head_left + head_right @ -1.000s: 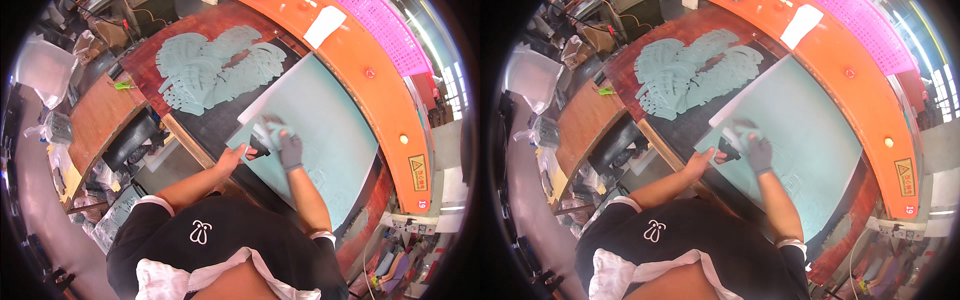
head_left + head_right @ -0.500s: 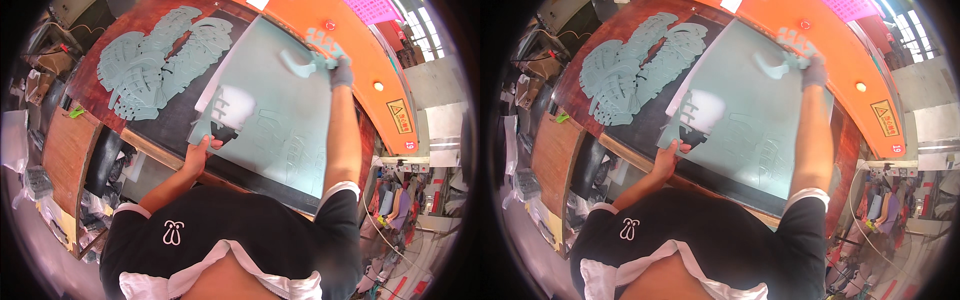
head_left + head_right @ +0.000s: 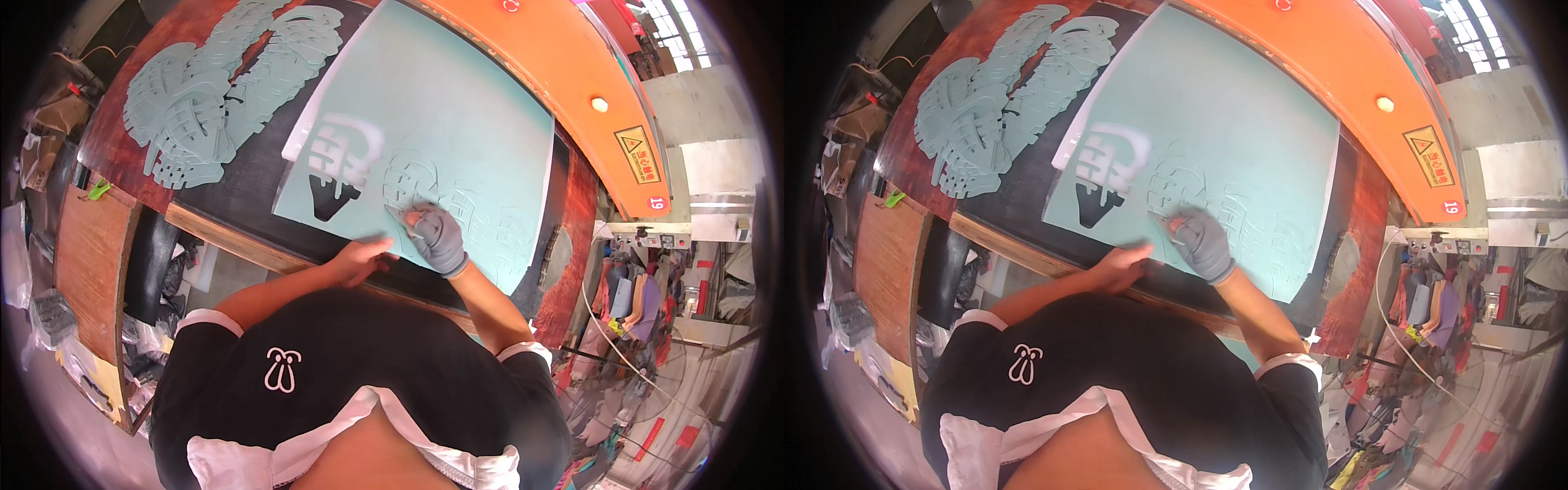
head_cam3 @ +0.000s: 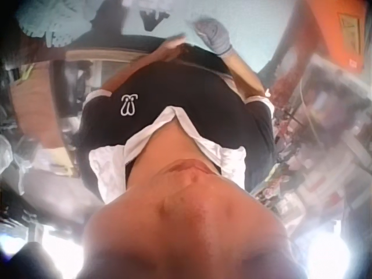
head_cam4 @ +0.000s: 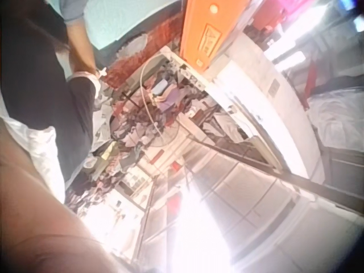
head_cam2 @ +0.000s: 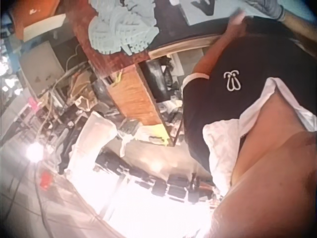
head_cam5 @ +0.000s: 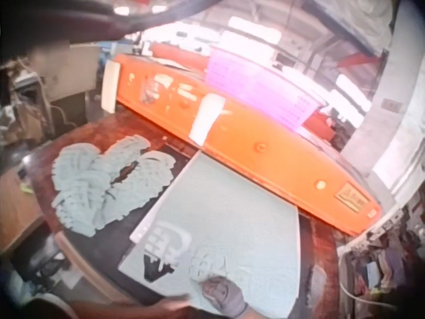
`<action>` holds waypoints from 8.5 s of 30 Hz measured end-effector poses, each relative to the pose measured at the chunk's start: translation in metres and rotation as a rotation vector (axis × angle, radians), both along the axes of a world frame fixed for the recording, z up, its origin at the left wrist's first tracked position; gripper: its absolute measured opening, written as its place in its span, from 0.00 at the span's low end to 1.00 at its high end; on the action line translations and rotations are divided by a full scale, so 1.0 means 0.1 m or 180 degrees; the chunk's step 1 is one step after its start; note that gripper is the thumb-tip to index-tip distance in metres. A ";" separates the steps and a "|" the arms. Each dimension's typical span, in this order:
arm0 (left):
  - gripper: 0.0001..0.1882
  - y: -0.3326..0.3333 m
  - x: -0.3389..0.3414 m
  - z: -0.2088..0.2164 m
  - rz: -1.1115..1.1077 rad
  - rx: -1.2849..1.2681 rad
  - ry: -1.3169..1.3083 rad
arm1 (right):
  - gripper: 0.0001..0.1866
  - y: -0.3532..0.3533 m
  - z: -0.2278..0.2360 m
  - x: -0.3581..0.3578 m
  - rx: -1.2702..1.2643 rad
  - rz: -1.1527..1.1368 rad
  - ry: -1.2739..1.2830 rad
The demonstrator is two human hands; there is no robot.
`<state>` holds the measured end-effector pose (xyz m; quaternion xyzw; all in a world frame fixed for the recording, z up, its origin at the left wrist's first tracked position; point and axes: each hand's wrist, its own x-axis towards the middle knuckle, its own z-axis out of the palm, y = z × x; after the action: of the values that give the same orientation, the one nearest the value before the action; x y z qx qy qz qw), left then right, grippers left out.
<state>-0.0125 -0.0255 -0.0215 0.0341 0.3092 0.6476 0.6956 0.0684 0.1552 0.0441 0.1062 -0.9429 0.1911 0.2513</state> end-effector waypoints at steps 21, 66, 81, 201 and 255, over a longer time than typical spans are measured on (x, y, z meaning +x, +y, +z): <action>0.22 0.04 0.10 0.08 0.0944 -0.0112 0.0997 | 0.11 1.27 0.43 -0.49 -0.5204 -0.1904 -0.0181; 0.20 0.75 0.98 0.00 0.0259 0.0230 -0.0209 | 0.14 1.87 1.37 0.51 -0.2118 -0.1266 0.0625; 0.20 0.78 1.06 0.11 0.0581 0.0483 -0.0308 | 0.35 0.80 0.10 1.19 0.0022 0.0220 -0.0985; 0.15 -1.26 -0.50 0.39 0.1158 -0.0721 0.2578 | 0.19 -0.64 1.30 -1.72 -0.4302 0.0237 -0.1853; 0.14 -1.25 -1.36 0.26 0.0373 -0.1635 0.3180 | 0.13 0.51 -0.28 2.67 -0.3139 -0.4142 -0.0800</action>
<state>-0.1489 -0.1508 0.0047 0.1489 0.7500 0.4942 0.4137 0.3359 0.2058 0.0156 -0.6058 -0.6449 0.4096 0.2222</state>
